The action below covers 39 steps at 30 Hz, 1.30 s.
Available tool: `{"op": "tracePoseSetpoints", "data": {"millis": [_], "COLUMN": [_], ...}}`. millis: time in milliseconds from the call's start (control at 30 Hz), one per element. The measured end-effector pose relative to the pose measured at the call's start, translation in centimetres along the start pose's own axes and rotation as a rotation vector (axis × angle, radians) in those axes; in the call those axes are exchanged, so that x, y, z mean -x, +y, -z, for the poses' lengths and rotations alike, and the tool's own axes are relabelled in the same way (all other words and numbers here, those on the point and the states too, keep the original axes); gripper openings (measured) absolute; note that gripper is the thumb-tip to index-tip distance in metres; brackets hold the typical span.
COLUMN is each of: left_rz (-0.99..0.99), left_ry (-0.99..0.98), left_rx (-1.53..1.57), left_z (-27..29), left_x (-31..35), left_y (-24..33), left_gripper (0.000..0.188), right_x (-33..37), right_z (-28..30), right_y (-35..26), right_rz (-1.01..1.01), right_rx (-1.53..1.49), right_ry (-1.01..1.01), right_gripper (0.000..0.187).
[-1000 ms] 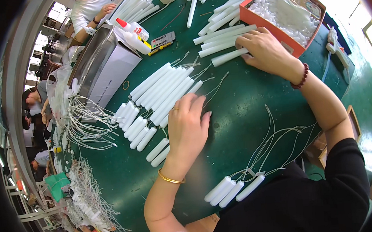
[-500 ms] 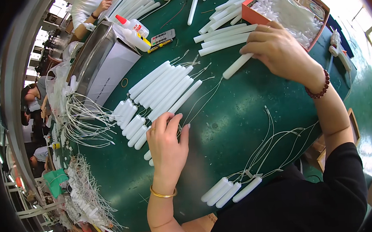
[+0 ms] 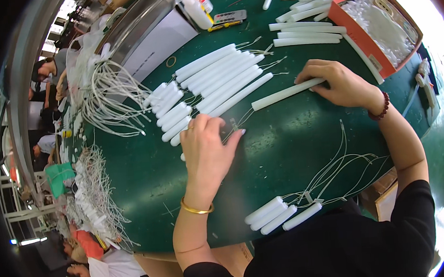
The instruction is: The person inserts wired LED lights into plastic candle tubes by hand and arranges them on the table. They then apply glue to the LED lights using a glue gun.
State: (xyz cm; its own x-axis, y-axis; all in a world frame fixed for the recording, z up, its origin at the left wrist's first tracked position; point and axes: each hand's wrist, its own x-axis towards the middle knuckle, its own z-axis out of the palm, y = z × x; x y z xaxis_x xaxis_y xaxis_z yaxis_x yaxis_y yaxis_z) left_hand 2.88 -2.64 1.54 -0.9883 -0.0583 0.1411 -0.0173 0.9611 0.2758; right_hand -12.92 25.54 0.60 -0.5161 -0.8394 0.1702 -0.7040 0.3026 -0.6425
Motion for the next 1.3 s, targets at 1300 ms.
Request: {"op": "tracePoseSetpoints", "data": {"millis": [1300], "left_rz": [-0.119], "left_ry": [0.178], "left_rx": [0.164], "left_z": [-1.9], "left_x": [-0.4], "left_y": [-0.8], "left_gripper": [0.008], "right_x": [-0.5], "right_z": [-0.8], "right_y": [-0.3], "right_rz": [-0.272], "right_rx": [-0.27], "right_ry": [0.015], "right_gripper": [0.023]}}
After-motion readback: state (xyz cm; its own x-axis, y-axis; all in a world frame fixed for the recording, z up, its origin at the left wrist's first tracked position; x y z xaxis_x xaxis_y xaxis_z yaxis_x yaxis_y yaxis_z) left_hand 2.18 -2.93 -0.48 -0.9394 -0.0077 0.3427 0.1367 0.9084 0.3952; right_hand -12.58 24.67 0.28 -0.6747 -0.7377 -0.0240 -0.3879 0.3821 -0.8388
